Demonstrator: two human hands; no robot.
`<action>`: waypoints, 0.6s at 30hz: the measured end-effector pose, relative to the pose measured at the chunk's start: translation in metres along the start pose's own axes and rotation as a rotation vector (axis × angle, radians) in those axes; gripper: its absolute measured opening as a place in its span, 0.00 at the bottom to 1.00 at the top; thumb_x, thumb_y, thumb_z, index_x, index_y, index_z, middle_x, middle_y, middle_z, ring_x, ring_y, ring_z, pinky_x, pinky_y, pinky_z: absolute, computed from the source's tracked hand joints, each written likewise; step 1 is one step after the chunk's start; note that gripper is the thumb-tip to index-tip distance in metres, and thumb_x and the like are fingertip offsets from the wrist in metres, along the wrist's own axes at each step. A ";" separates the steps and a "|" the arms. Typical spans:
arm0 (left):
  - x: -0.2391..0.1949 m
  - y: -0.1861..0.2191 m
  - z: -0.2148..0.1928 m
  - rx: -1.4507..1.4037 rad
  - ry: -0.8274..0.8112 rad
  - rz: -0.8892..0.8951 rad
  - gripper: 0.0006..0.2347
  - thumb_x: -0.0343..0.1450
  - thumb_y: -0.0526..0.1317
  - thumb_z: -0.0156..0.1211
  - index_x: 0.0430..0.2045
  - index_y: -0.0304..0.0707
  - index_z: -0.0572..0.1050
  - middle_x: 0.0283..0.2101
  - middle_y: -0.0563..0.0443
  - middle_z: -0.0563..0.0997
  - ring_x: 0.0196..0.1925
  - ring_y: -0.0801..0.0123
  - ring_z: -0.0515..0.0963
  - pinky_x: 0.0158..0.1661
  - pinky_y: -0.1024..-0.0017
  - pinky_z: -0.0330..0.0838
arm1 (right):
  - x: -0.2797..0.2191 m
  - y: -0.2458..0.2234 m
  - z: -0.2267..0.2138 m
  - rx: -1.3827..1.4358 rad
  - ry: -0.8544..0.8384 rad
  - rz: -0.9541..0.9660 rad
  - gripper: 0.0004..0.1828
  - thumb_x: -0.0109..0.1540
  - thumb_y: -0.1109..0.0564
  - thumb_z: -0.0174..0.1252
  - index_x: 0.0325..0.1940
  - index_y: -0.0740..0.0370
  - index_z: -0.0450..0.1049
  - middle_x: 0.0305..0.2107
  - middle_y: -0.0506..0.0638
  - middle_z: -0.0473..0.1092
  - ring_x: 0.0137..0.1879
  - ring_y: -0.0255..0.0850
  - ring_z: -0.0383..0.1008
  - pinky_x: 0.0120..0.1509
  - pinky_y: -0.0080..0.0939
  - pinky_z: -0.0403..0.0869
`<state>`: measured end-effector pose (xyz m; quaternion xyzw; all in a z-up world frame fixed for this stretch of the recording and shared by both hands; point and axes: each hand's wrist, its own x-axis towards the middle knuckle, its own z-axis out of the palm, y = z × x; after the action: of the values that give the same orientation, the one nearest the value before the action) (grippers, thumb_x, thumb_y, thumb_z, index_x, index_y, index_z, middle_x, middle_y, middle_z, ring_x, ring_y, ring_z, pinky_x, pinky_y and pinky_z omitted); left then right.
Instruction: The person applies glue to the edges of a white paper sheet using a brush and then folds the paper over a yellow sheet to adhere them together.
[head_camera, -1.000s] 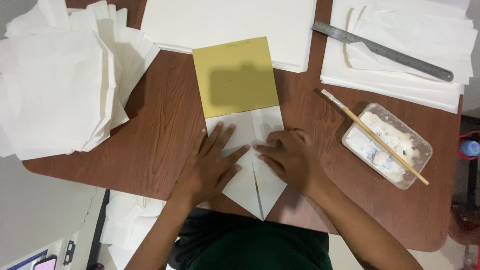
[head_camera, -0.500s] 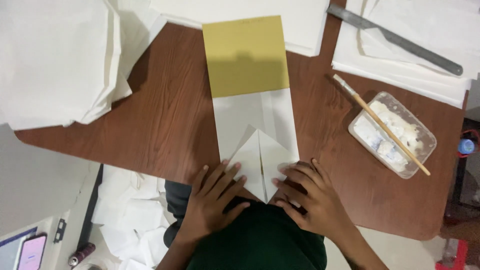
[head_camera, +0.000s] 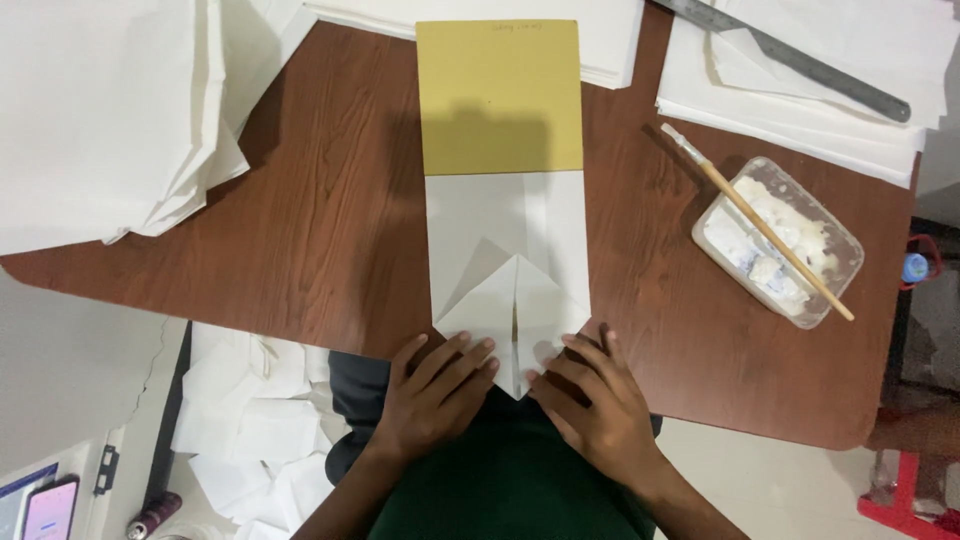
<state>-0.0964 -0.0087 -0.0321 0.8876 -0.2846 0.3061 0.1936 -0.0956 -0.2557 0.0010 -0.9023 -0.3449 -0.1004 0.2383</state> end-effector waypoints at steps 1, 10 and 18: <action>0.001 -0.001 -0.002 -0.030 -0.006 0.010 0.03 0.75 0.38 0.65 0.40 0.49 0.81 0.52 0.56 0.84 0.55 0.66 0.82 0.60 0.57 0.65 | 0.004 -0.002 0.000 0.032 0.042 0.007 0.21 0.56 0.58 0.73 0.52 0.51 0.77 0.48 0.50 0.73 0.61 0.54 0.72 0.75 0.76 0.56; 0.007 -0.017 -0.007 -0.294 -0.036 -0.006 0.05 0.71 0.35 0.70 0.38 0.39 0.81 0.48 0.49 0.85 0.52 0.64 0.83 0.67 0.46 0.60 | 0.017 0.004 -0.003 0.099 0.035 0.013 0.09 0.57 0.60 0.69 0.38 0.48 0.79 0.38 0.43 0.71 0.51 0.44 0.70 0.78 0.77 0.43; 0.008 -0.006 -0.010 -0.262 -0.037 0.000 0.08 0.69 0.34 0.74 0.37 0.42 0.80 0.48 0.52 0.84 0.52 0.61 0.81 0.65 0.43 0.63 | 0.031 0.009 -0.009 0.237 0.060 0.033 0.03 0.59 0.61 0.68 0.34 0.58 0.79 0.32 0.46 0.75 0.42 0.41 0.75 0.79 0.72 0.36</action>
<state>-0.0914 -0.0019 -0.0210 0.8603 -0.3256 0.2496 0.3026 -0.0665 -0.2485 0.0161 -0.8699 -0.3324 -0.0821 0.3549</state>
